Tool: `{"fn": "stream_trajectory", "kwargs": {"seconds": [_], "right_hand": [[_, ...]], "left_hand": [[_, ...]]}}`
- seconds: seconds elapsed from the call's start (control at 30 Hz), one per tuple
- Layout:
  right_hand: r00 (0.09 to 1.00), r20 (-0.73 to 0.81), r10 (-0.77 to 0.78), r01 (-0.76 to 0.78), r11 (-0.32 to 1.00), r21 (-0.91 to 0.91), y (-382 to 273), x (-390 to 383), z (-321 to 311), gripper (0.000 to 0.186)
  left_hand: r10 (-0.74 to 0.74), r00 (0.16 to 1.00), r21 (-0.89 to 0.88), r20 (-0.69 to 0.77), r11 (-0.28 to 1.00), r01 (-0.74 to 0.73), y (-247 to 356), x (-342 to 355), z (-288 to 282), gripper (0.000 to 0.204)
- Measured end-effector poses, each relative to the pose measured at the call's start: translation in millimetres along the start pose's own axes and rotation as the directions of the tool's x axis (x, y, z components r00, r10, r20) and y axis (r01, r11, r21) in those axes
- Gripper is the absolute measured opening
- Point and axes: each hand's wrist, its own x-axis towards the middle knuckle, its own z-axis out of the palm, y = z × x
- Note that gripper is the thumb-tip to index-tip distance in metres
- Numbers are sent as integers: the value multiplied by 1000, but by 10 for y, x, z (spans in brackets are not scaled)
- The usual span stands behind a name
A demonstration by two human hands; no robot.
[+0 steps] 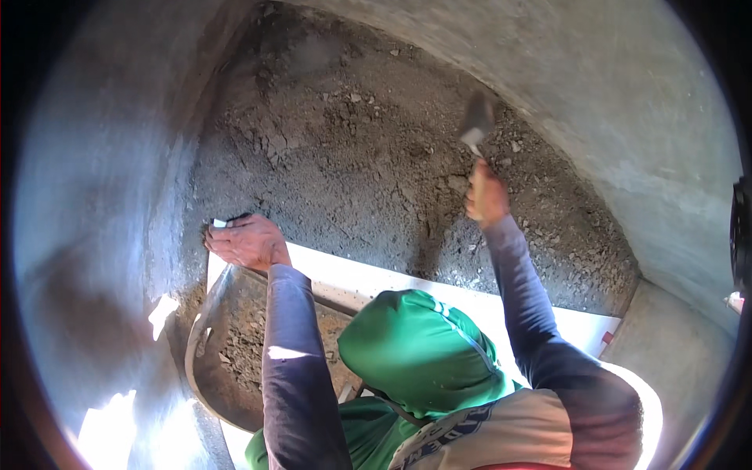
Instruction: The person spreads wet mortar onto a floor surface using a trowel and then places a large white tile onto the mortar bed. After positioning the tile, they scrape up excess debris and mortar from the surrounding area and place it back into a container by hand and with the trowel.
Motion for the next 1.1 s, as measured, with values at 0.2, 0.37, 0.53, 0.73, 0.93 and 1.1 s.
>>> {"fn": "stream_trajectory", "kwargs": {"seconds": [0.2,0.37,0.53,0.73,0.93,1.1], "right_hand": [[996,54,-70,73,995,-66,-18,-461,102,48],[872,489,13,-10,1000,-8,68,-737,1390,40],[985,168,36,-62,986,154,657,-435,381,48],[971,200,-133,118,989,85,854,-742,-76,48],[754,635,-168,518,747,-418,1275,-933,341,59],[875,382,-297,396,893,-215,1947,-671,-814,51]], "left_hand": [[10,993,1,-122,1000,-10,-100,166,80,49],[7,995,-9,-101,1000,-8,-65,89,119,48],[5,993,4,-116,1000,-4,-125,100,188,48],[134,984,-79,-116,986,-144,-202,26,153,60],[215,977,-94,-1,972,-214,-336,-115,145,75],[260,965,-76,40,964,-256,-21,-1137,-252,76]]}}
